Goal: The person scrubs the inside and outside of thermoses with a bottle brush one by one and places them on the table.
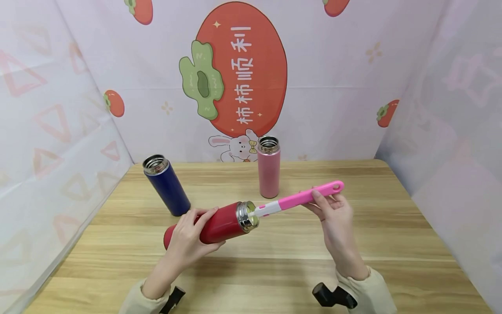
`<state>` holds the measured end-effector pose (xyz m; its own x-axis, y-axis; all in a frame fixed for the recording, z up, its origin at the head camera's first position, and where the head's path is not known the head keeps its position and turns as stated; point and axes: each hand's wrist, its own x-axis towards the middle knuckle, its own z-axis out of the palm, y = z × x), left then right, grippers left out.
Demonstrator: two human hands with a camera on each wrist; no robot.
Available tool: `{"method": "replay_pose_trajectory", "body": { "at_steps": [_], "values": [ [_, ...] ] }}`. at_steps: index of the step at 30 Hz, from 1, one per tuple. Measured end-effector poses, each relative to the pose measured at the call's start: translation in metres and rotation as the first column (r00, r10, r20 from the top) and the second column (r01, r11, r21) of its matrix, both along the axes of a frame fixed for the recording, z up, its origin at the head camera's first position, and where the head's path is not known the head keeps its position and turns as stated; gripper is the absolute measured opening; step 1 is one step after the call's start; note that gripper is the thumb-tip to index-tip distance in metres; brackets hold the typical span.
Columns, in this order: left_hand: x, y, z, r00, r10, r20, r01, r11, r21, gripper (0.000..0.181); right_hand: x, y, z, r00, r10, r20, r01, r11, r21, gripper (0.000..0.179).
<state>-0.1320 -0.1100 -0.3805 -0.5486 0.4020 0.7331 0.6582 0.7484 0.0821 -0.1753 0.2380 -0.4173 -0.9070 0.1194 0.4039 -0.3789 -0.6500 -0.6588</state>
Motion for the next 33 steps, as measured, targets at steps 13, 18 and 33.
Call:
{"method": "replay_pose_trajectory", "body": {
  "at_steps": [13,18,33],
  "values": [
    [0.0,-0.004,0.003,1.0,-0.002,0.004,0.002,1.0,0.011,0.074,0.049,-0.023,0.093,0.994,-0.106,0.026,0.108,0.986,-0.124,0.013],
    [0.0,-0.004,0.005,1.0,-0.007,0.03,0.007,1.0,0.007,0.074,0.048,-0.017,0.092,0.996,-0.092,0.008,0.093,0.986,-0.142,0.014],
    [0.002,-0.007,0.009,0.999,-0.02,-0.038,0.02,1.0,0.004,0.074,0.052,-0.009,0.097,0.986,-0.161,0.052,0.167,0.975,-0.143,0.012]
  ]
}}
